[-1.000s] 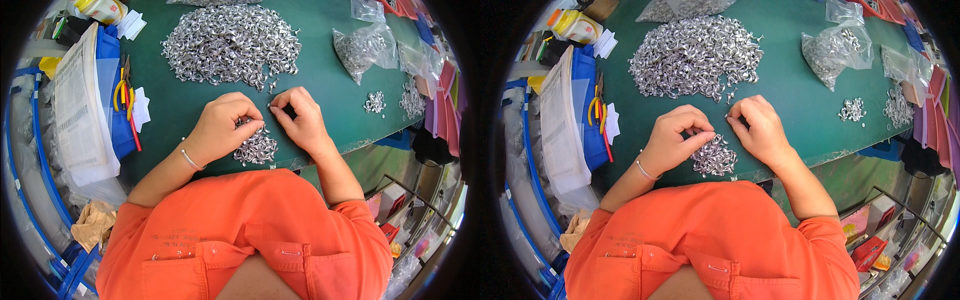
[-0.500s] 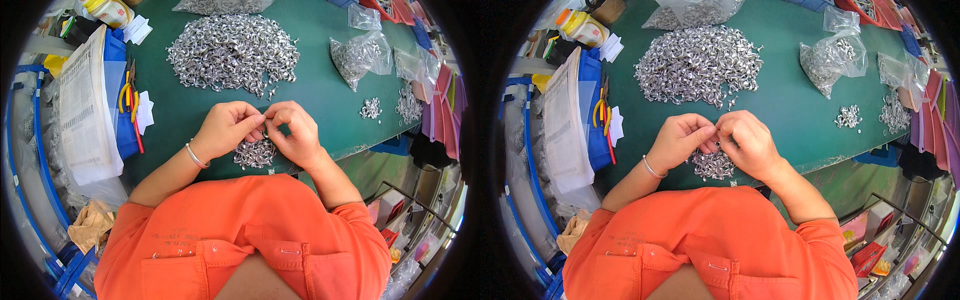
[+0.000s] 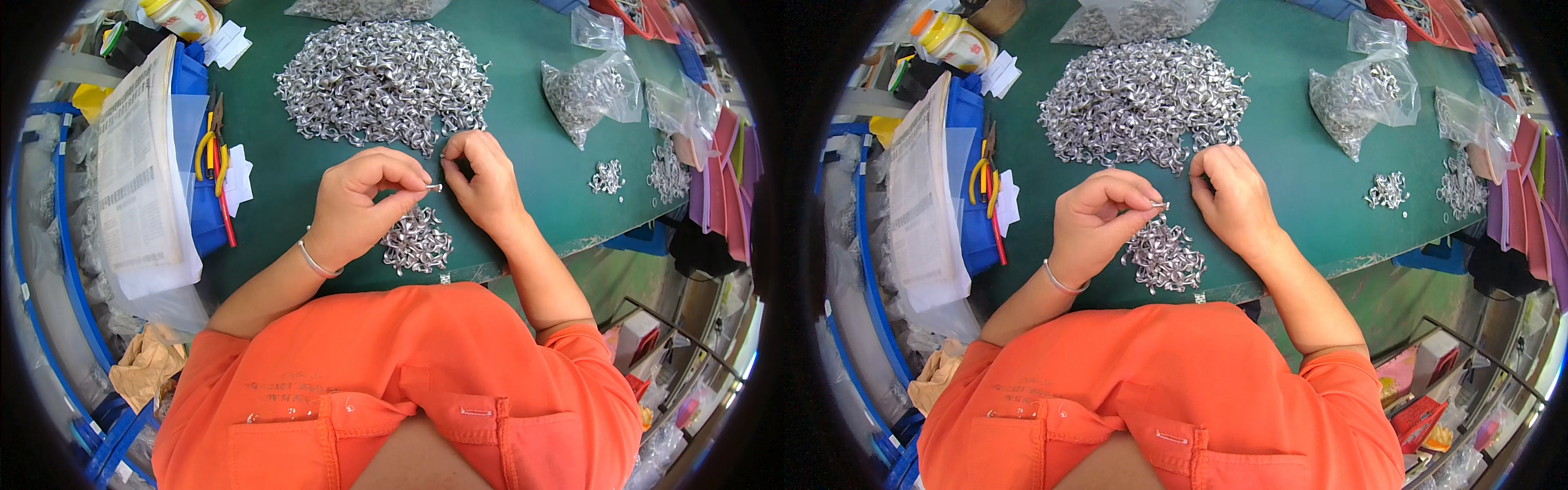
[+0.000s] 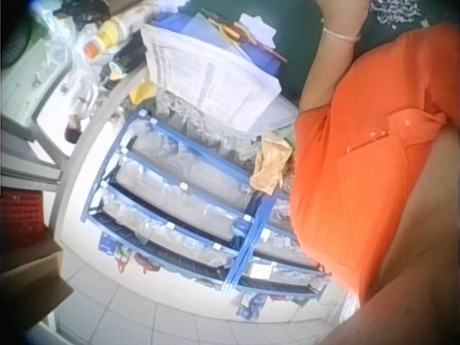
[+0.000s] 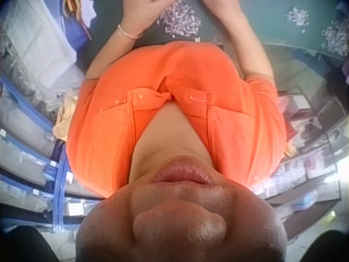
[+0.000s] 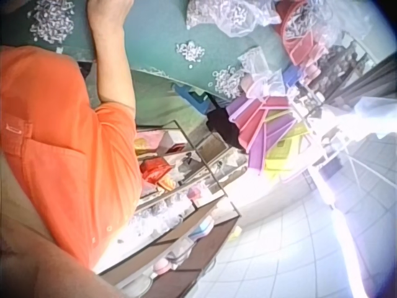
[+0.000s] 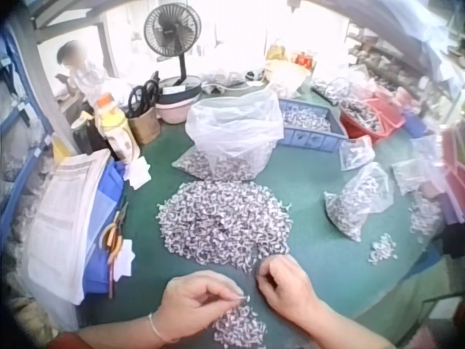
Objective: The person sorts small metal components from a large pile on a workstation, picking them up individually and placing them into a plastic bag.
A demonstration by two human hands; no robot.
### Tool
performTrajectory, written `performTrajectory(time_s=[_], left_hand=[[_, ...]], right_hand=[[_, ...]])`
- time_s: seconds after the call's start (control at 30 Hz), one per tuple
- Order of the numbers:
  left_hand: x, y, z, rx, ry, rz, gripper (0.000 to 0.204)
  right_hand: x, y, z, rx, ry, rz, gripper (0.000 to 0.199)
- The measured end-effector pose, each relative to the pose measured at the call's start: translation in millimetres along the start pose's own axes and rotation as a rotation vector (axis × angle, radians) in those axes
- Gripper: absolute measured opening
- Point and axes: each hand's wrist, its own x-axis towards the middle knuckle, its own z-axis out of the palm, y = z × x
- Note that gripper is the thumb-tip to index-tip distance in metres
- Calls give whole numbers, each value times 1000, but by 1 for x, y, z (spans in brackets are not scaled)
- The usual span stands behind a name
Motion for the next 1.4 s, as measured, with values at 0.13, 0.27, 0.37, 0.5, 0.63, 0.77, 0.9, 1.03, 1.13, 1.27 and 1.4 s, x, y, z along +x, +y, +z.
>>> performTrajectory(time_s=[0.13,0.27,0.37,0.5,0.63,0.77,0.9,1.03,1.13,1.27,1.4], left_hand=[[0,-3,-1,153,19,144,16],[2,5,-1,299,15,213,19],[2,11,-1,438,-10,249,21],[4,8,-4,548,-109,438,22],[4,4,-10,583,-364,330,18],[0,11,-4,473,-352,-99,10],[3,9,0,-410,-104,-572,12],[1,3,-1,-350,-56,-491,9],[-2,3,3,-195,-22,-267,11],[-3,1,8,-1,12,31,15],[0,5,4,261,-33,218,21]], right_hand=[[-5,-11,-3,198,88,114,20],[-11,-18,-7,597,107,328,21],[-15,-22,-9,789,94,335,23],[-18,-26,-9,939,79,268,24],[-20,-30,-9,1069,82,308,23],[-22,-30,-9,1015,91,264,24],[-22,-32,-5,787,84,78,25],[-18,-30,-7,664,63,40,23],[-3,-16,-11,130,85,10,22],[2,-1,-7,-45,38,57,20],[-4,5,-5,-40,14,65,20]])
